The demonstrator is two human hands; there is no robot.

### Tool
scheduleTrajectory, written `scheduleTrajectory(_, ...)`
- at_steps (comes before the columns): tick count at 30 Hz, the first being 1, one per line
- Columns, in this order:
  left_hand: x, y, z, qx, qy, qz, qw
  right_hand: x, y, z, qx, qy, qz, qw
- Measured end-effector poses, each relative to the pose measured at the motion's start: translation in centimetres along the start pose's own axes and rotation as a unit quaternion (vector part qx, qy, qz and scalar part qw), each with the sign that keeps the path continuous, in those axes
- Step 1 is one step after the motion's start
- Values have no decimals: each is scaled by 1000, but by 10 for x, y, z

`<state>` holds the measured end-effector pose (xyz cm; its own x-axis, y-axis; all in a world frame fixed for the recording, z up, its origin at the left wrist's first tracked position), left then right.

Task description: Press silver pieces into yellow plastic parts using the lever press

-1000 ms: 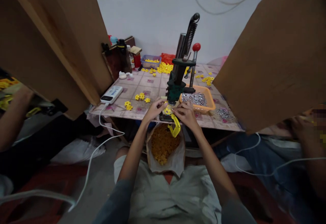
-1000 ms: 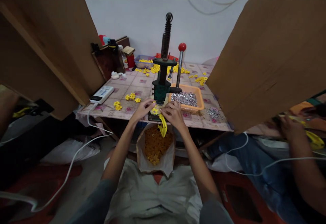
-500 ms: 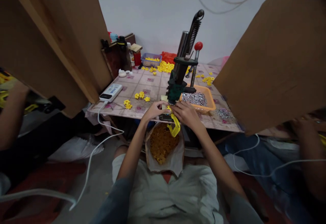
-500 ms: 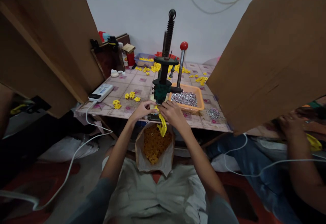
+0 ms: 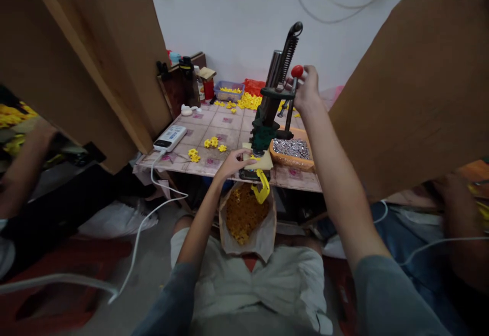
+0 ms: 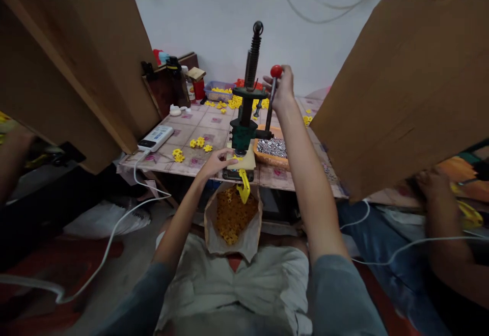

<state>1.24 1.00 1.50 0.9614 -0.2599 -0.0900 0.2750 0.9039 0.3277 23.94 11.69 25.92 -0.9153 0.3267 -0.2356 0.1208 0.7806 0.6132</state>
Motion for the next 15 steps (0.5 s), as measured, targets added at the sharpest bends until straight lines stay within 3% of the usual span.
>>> scheduleTrajectory(2, 0, -1, -1, 1, 5, 3, 1000, 10, 13, -2, 92, 114, 26, 989)
scheduleTrajectory(4, -1, -1, -1, 17, 5, 14, 1000, 11, -8, -12, 116, 171, 80, 975)
scheduleTrajectory(6, -4, -2, -1, 44, 21, 67, 997, 2, -57, -28, 78, 185, 129, 971)
scheduleTrajectory(8, -10, -2, 0, 55, 79, 174, 980, -11, -117, -40, 9, 165, 159, 973)
scheduleTrajectory(11, -15, -3, 0, -2, 215, 314, 925, -24, -171, -44, -87, 82, 123, 985)
scheduleTrajectory(13, -14, -3, 0, -47, 278, 329, 901, -27, -167, -35, -122, 31, 97, 987)
scheduleTrajectory(15, -9, -4, 0, -66, 315, 302, 897, -28, -145, -15, -129, -20, 74, 989)
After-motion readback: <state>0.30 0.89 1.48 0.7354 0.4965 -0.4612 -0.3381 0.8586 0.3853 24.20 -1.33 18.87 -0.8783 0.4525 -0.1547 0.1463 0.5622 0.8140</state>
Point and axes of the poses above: each hand's wrist, its own y-axis towards the middle knuckle, its own x-axis out of the palm, z = x × y, the point moved 2 cm from there along y, towards the middle knuckle, and after that the axes turned 3 degrees about -y, right-handed, at the moved point
